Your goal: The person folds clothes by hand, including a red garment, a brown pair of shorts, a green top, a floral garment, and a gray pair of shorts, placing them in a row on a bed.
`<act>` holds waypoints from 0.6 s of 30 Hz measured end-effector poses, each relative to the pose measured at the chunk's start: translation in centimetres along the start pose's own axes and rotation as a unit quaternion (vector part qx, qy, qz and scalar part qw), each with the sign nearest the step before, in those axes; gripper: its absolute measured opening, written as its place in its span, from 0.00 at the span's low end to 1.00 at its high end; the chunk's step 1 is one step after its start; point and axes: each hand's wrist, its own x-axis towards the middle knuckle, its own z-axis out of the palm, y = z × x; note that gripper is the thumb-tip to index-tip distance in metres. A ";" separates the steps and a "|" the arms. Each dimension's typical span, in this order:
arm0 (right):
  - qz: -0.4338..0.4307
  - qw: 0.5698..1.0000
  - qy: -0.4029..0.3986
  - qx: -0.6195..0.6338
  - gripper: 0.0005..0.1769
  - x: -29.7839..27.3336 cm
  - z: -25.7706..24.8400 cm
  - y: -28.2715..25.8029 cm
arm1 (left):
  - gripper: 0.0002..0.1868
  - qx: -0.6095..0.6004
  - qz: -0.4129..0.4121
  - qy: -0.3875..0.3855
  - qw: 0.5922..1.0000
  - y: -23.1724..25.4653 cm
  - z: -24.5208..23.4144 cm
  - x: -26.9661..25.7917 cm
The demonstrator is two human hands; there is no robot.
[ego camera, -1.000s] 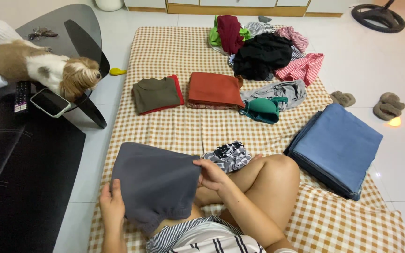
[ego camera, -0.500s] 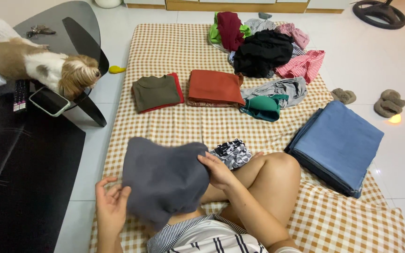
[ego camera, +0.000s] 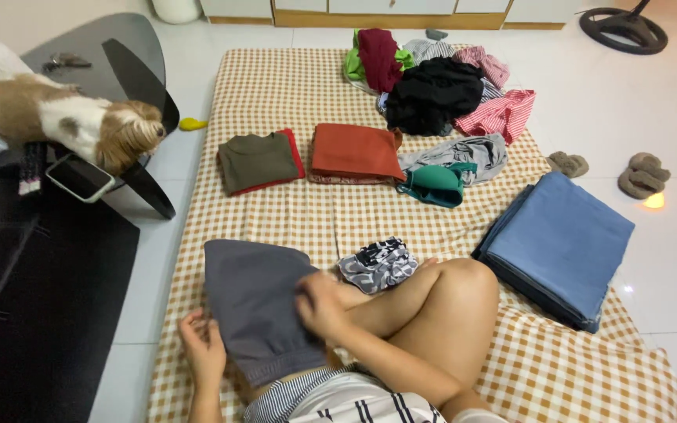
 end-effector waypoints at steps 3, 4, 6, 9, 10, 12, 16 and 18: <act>0.065 0.953 -0.286 0.079 0.09 -1.5 1.1 -4.0 | 0.14 0.165 -0.002 -0.025 0.986 2.3 -1.4 -2.3; 0.032 0.938 -0.339 0.068 0.11 -2.0 1.4 -5.4 | 0.14 0.153 -0.050 -0.067 0.985 3.0 -1.7 -2.9; -0.112 0.925 -0.363 -0.008 0.24 -1.8 1.8 -7.0 | 0.16 0.110 -0.080 -0.116 0.984 4.1 -2.1 -3.9; -0.218 0.902 -0.361 -0.094 0.36 -2.0 2.0 -8.0 | 0.17 0.084 -0.070 -0.134 0.985 4.7 -2.7 -4.8; -0.235 0.897 -0.355 -0.120 0.38 -2.2 2.0 -8.0 | 0.15 0.116 -0.095 -0.137 0.979 4.7 -2.5 -4.8; -0.242 0.899 -0.349 -0.103 0.27 -2.7 2.1 -7.5 | 0.16 0.167 -0.145 -0.156 0.963 4.6 -2.3 -4.7; -0.242 0.903 -0.355 -0.028 0.16 -3.5 1.9 -6.7 | 0.20 0.242 -0.186 -0.188 0.934 3.6 -2.2 -4.3; -0.229 0.914 -0.335 -0.006 0.14 -3.5 1.5 -6.6 | 0.23 0.252 -0.136 -0.163 0.944 3.3 -1.8 -4.5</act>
